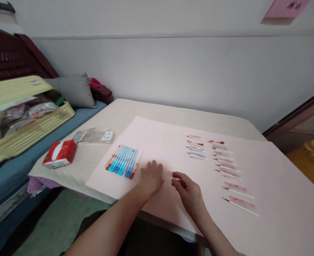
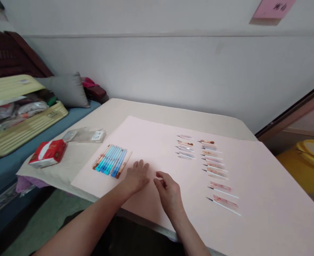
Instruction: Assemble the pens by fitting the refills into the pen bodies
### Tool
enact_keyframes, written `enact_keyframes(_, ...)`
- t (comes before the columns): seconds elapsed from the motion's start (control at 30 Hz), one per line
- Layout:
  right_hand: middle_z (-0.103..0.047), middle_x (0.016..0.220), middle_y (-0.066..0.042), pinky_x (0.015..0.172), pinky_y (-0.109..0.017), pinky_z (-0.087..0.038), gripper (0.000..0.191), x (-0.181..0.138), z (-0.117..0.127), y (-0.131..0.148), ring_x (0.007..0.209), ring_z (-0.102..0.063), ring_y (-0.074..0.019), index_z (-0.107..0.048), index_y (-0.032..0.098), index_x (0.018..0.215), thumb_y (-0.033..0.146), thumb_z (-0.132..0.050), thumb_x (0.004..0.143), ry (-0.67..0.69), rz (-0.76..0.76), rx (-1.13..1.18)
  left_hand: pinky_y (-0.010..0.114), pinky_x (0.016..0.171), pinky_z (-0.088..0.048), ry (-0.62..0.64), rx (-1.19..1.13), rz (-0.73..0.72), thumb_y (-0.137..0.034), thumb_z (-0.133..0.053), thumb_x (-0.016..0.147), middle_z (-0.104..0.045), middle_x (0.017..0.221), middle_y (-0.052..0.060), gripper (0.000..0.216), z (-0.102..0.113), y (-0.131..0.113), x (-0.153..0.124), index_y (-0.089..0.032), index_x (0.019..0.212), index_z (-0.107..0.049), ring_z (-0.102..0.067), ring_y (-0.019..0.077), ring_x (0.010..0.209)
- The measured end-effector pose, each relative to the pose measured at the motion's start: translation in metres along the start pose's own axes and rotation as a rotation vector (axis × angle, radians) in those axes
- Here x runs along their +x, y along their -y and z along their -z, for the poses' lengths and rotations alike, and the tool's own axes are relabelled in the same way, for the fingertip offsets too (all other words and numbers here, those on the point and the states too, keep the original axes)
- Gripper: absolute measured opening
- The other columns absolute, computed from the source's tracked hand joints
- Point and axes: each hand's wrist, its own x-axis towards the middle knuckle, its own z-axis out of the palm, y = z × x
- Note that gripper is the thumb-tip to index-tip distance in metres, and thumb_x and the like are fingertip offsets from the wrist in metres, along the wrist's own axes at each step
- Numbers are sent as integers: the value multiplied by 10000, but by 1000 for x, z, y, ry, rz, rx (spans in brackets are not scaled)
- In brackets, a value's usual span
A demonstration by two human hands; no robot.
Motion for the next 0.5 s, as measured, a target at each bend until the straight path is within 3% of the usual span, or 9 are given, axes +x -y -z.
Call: enact_keyframes(0.5, -697, 853, -81, 658, -335, -498, 257, 0, -1, 4, 696, -639, -202, -648, 194, 977, 357, -563, 798, 25, -26, -17, 434, 811, -370, -77, -30, 159, -336, -512, 786, -471, 1205, 207, 408, 15, 29, 17, -171, 1158, -473, -445, 362, 1087)
